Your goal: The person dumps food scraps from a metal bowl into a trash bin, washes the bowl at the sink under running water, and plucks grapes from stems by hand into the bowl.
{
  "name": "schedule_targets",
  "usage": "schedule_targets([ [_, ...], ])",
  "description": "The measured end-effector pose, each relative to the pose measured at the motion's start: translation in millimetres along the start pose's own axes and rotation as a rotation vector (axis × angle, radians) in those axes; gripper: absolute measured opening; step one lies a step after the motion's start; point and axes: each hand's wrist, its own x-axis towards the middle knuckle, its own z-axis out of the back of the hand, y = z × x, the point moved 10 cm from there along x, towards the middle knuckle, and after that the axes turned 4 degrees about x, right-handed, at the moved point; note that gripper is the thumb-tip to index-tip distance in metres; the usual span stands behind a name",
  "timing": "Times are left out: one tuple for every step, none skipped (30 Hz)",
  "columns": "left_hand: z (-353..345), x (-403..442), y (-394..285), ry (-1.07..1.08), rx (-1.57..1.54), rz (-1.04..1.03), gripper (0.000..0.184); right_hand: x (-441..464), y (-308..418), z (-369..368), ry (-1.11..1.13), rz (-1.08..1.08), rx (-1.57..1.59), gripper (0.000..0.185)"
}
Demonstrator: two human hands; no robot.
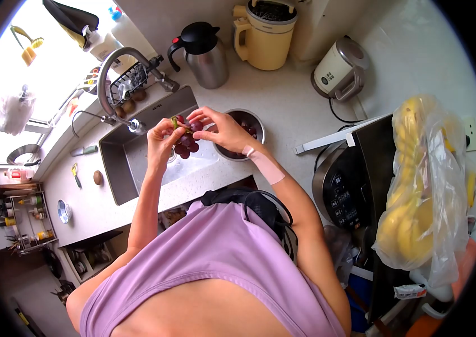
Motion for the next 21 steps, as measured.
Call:
schedule_targets([
  [-2.4,0.2,-0.7,0.01,-0.01,-0.001,0.009,1.9,3.0,-0.6,-0.002,0.003,-0.001,0.03],
  [-4.1,0.4,-0.9,0.019,-0.021,-0.001,0.009,3.8,6.9,-1.3,0.0,0.023,-0.149,0.029],
  [-3.9,0.6,0.2,0.019,-0.021,-0.002,0.009,4.7,9.5,-2.7,0.004,0.041,-0.297,0.029],
  [-2.3,1.3,-0.3,0.008,0.026,-0.024,0.009,4.9,14.8,-2.0,-0.021,0.086,-0.374,0.028],
  [-1.0,2.1,-5.8,-0.004,0.074,-0.047,0.009,5.0,17.0,-3.0,-0.018,0.087,-0.375,0.028],
  [-0.8,1.7,-9.5,-0.007,0.074,-0.045,0.009,4.0,23.9,-2.6,-0.047,0.118,-0.427,0.027],
  [-1.5,0.9,-11.4,-0.008,0.059,-0.016,0.011,3.1,29.8,-2.1,-0.077,0.149,-0.478,0.026],
  [-2.5,0.3,-13.0,-0.007,0.044,0.014,0.013,3.7,30.8,-2.8,-0.076,0.148,-0.476,0.026],
  [-3.1,-0.1,-12.9,-0.008,0.044,0.015,0.013,2.9,41.2,-6.3,-0.08,0.249,-0.587,0.025],
  [-3.3,-0.3,-7.5,-0.011,0.003,0.069,0.013,1.0,50.4,-10.5,-0.086,0.351,-0.698,0.024],
  [-4.2,-0.5,-2.9,-0.013,-0.039,0.123,0.014,1.7,50.3,-10.2,-0.087,0.35,-0.698,0.024],
  [-5.5,-0.1,-5.2,-0.012,-0.039,0.122,0.014,2.5,49.7,-9.8,-0.087,0.345,-0.699,0.024],
  [-5.2,0.1,-9.0,-0.022,-0.008,0.121,0.014,3.0,49.3,-9.7,-0.087,0.34,-0.7,0.025],
  [-4.1,0.2,-11.5,-0.033,0.022,0.12,0.013,3.0,50.1,-10.2,-0.087,0.34,-0.701,0.025],
  [-4.0,0.3,-7.9,-0.034,0.022,0.119,0.013,3.4,50.8,-10.2,-0.088,0.333,-0.684,0.024],
  [-4.0,0.4,-2.9,-0.035,0.051,0.1,0.014,4.0,50.9,-10.3,-0.088,0.326,-0.668,0.023],
  [-3.9,0.7,-3.3,-0.035,0.08,0.082,0.015,4.5,50.7,-11.0,-0.085,0.326,-0.667,0.023],
  [-3.4,0.4,-2.6,-0.037,0.08,0.084,0.015,5.1,50.0,-11.0,-0.093,0.322,-0.683,0.023],
  [-2.4,0.6,-7.5,-0.048,0.128,0.043,0.015,5.6,49.4,-10.8,-0.101,0.318,-0.699,0.023],
  [-1.6,0.7,-13.9,-0.058,0.176,0.001,0.016,6.0,49.8,-11.3,-0.1,0.318,-0.698,0.023],
  [-1.3,0.6,-15.8,-0.058,0.176,0.002,0.016,7.4,47.7,-10.0,-0.1,0.284,-0.67,0.023],
])
